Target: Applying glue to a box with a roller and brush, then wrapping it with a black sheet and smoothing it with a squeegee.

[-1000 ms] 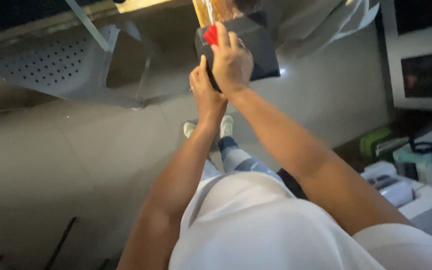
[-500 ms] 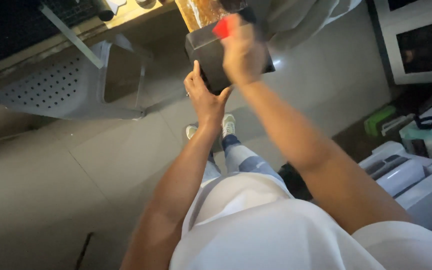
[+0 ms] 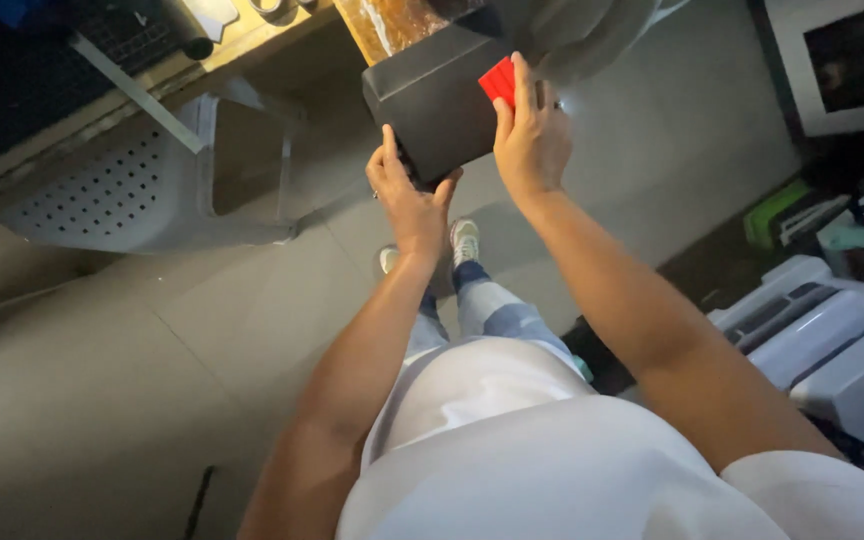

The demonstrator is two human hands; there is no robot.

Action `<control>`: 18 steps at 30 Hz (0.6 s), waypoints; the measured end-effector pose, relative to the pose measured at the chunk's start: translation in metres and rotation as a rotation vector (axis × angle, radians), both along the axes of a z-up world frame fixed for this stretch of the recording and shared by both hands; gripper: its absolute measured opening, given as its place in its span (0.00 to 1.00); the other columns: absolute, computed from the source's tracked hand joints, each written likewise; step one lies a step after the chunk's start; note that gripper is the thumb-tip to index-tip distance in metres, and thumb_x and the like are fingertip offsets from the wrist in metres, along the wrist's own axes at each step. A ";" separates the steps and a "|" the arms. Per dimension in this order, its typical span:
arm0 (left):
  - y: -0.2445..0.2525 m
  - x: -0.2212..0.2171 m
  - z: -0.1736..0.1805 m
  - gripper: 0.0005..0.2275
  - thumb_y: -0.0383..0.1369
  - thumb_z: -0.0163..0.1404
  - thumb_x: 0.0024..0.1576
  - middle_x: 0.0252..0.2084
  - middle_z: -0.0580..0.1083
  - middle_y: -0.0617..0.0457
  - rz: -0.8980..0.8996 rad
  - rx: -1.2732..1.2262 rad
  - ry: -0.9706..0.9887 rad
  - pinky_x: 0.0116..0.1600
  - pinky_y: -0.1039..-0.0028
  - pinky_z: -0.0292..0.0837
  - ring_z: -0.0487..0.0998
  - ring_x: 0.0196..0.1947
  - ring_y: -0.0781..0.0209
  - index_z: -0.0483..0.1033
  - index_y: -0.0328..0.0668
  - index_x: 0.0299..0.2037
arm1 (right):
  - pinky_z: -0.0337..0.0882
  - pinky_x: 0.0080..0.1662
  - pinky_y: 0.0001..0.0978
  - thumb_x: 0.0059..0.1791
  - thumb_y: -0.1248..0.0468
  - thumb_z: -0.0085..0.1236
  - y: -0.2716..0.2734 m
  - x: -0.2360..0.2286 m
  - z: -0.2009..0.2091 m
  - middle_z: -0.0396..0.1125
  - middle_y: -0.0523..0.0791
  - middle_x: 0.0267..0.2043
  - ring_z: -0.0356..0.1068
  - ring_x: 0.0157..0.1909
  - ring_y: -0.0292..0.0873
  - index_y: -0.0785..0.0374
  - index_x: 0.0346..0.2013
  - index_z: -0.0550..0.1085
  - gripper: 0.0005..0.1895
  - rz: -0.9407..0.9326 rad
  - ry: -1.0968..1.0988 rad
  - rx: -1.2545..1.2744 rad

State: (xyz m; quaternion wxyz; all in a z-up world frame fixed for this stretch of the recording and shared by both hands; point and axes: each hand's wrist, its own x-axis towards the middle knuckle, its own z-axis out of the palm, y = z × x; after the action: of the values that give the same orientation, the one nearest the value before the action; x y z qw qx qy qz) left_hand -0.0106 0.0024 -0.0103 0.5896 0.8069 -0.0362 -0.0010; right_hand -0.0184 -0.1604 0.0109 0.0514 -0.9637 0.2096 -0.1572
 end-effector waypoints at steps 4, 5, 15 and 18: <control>-0.001 0.004 -0.044 0.49 0.28 0.70 0.45 0.60 0.60 0.44 0.017 -0.041 -0.024 0.65 0.64 0.67 0.65 0.62 0.46 0.52 0.49 0.77 | 0.73 0.43 0.42 0.57 0.55 0.57 0.058 -0.010 -0.001 0.68 0.48 0.49 0.72 0.44 0.51 0.47 0.74 0.58 0.32 0.092 -0.049 -0.033; -0.003 0.004 -0.069 0.51 0.24 0.72 0.41 0.57 0.62 0.42 0.046 -0.019 -0.107 0.58 0.65 0.73 0.68 0.58 0.42 0.54 0.50 0.77 | 0.73 0.44 0.38 0.54 0.52 0.57 0.079 -0.015 -0.003 0.66 0.40 0.40 0.71 0.43 0.47 0.45 0.73 0.61 0.32 0.211 -0.029 -0.075; -0.006 0.000 -0.024 0.52 0.26 0.73 0.41 0.59 0.61 0.40 0.017 -0.020 -0.058 0.52 0.60 0.79 0.69 0.55 0.41 0.52 0.46 0.76 | 0.75 0.45 0.44 0.55 0.56 0.63 0.035 -0.025 0.002 0.72 0.50 0.48 0.75 0.46 0.56 0.56 0.72 0.60 0.34 0.013 -0.064 0.075; 0.000 -0.002 -0.039 0.49 0.31 0.72 0.47 0.59 0.61 0.46 0.023 0.016 -0.074 0.53 0.67 0.76 0.69 0.57 0.48 0.52 0.53 0.77 | 0.71 0.43 0.35 0.58 0.49 0.48 0.058 -0.028 -0.007 0.64 0.38 0.39 0.69 0.42 0.44 0.46 0.72 0.63 0.27 0.214 -0.066 -0.117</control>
State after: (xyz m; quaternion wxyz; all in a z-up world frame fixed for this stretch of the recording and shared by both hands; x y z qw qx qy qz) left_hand -0.0124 0.0020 -0.0495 0.5814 0.8114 -0.0488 0.0352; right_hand -0.0467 -0.1023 0.0041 0.0186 -0.9762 0.0943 -0.1944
